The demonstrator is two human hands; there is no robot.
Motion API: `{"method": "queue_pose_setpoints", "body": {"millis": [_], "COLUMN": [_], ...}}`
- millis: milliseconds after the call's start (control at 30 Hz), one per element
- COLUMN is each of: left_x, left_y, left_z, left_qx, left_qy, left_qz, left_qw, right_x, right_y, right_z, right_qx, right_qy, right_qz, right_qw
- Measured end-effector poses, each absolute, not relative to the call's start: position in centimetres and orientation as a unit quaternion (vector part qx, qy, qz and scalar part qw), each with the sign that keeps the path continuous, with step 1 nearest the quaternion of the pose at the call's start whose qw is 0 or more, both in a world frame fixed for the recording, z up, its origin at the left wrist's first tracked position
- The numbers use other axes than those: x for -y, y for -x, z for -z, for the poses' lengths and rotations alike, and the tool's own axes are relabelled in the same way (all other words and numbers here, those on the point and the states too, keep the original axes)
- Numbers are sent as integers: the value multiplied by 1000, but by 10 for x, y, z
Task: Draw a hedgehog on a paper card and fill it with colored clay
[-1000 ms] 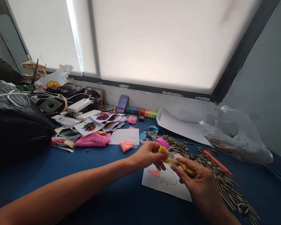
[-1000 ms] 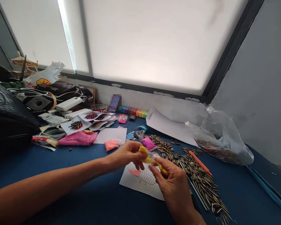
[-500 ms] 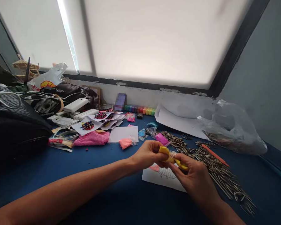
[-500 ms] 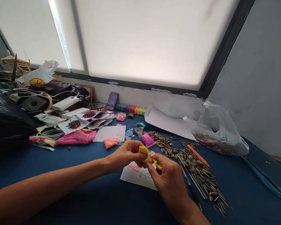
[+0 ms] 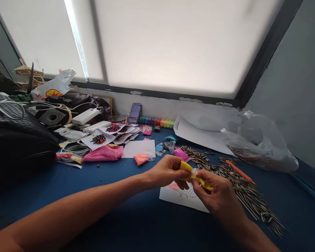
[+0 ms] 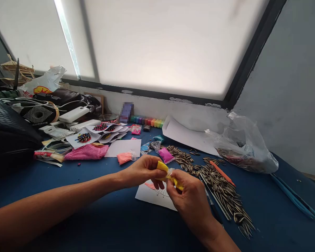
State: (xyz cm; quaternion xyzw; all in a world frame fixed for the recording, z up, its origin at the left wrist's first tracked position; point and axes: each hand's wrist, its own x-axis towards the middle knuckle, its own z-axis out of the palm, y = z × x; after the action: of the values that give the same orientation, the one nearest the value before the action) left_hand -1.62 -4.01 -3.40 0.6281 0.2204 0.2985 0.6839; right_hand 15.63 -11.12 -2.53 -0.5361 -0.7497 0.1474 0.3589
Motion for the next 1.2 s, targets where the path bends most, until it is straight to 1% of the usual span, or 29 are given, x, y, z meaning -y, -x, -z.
{"method": "queue_pose_setpoints", "body": {"millis": [67, 267, 467, 600, 733, 900, 967, 1067, 1200], "left_x": [38, 34, 32, 35, 41, 37, 31, 23, 17], "left_y": [18, 23, 22, 19, 18, 20, 23, 28, 34], "left_z": [32, 30, 39, 44, 43, 39, 37, 33, 31], "left_qx": [-223, -232, -212, -256, -268, -226, -216, -229, -253], "left_qy": [-631, -627, -631, -642, -649, -669, -657, -628, -604], "left_qz": [-287, -271, -253, -254, -271, -269, -265, -273, -296], "left_qw": [685, 693, 702, 677, 658, 655, 672, 692, 695], "right_x": [109, 104, 108, 112, 113, 112, 111, 107, 101], "right_y": [-160, -170, -163, -155, -153, -154, -157, -164, -170], "right_z": [27, 30, 32, 38, 42, 38, 36, 31, 21], "right_qx": [749, 727, 744, 755, 748, 738, 710, 629, 561], "right_qy": [534, 527, 519, 509, 512, 515, 525, 547, 560], "right_qz": [-160, -265, -207, -184, -181, -199, -236, -295, -312], "right_qw": [358, 352, 366, 370, 382, 388, 406, 467, 524]}}
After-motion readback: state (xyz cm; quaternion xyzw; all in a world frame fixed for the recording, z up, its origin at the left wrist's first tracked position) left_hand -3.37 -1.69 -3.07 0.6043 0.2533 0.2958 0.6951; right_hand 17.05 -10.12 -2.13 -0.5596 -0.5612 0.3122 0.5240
